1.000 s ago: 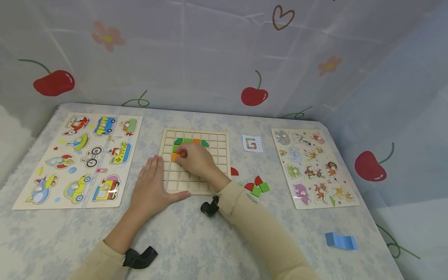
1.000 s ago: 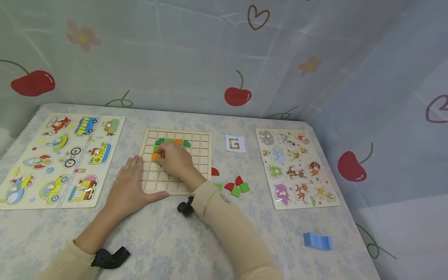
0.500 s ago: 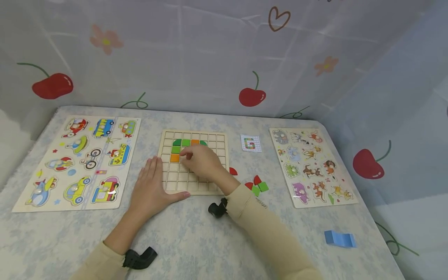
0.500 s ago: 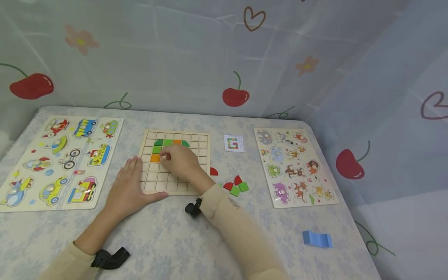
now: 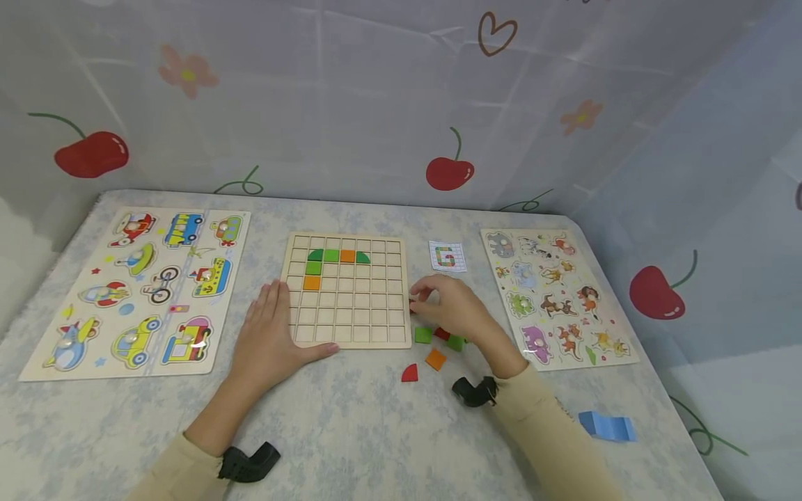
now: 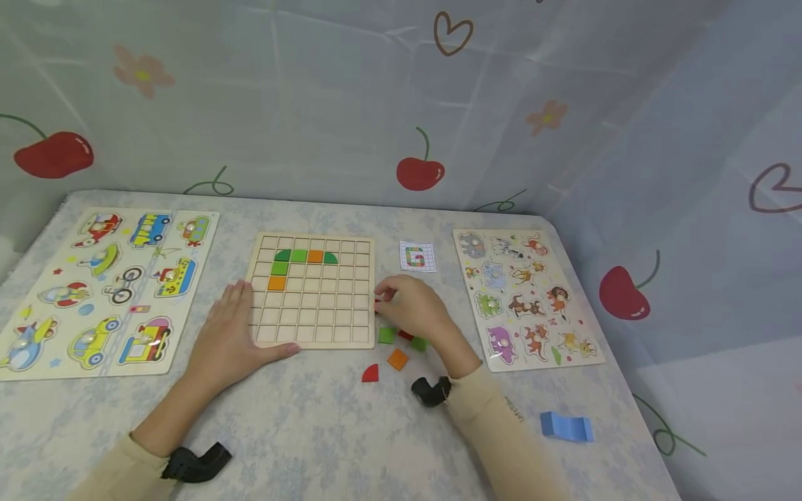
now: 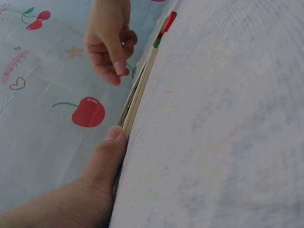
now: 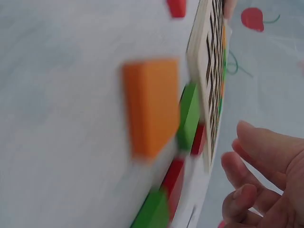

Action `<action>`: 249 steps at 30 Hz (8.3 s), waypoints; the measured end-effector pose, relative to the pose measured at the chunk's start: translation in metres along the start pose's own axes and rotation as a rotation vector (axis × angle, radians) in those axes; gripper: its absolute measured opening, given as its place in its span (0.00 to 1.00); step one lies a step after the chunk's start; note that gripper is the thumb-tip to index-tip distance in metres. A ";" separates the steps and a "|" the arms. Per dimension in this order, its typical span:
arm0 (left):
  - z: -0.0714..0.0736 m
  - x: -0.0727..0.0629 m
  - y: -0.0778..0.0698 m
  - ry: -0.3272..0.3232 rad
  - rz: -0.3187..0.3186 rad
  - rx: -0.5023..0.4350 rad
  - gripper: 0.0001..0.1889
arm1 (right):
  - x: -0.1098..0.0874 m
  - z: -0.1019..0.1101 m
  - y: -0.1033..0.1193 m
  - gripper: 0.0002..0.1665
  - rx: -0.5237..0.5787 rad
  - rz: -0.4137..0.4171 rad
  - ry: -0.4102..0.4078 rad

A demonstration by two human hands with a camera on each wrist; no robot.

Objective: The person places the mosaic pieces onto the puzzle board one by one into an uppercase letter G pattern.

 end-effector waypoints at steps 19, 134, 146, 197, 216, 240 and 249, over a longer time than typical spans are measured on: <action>-0.001 -0.001 0.001 -0.005 0.008 -0.012 0.78 | -0.031 -0.001 -0.023 0.14 -0.022 0.034 0.111; -0.001 0.000 0.000 -0.004 -0.003 -0.010 0.77 | 0.010 0.007 -0.033 0.10 -0.014 0.017 0.126; 0.000 0.000 0.000 0.002 0.000 -0.013 0.77 | 0.006 0.008 -0.033 0.15 -0.003 0.036 0.148; 0.000 0.001 0.003 0.003 -0.017 -0.009 0.78 | 0.022 -0.016 0.006 0.10 0.171 0.029 0.015; 0.006 0.001 0.013 0.054 -0.075 -0.010 0.75 | 0.043 -0.106 0.081 0.08 0.266 0.148 0.086; 0.004 0.001 0.012 0.043 -0.075 -0.009 0.75 | 0.043 -0.115 0.091 0.11 -0.125 0.259 0.027; 0.005 0.001 0.011 0.041 -0.066 -0.006 0.75 | 0.044 -0.116 0.091 0.13 -0.185 0.266 0.030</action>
Point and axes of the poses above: each hand's wrist, its own x-axis towards the middle knuckle, its own z-axis out of the back of the hand, y = z × x, the point moved 1 cm from there along x, towards the middle knuckle, and after that the axes turned 10 degrees about x, right-handed, at the moved point
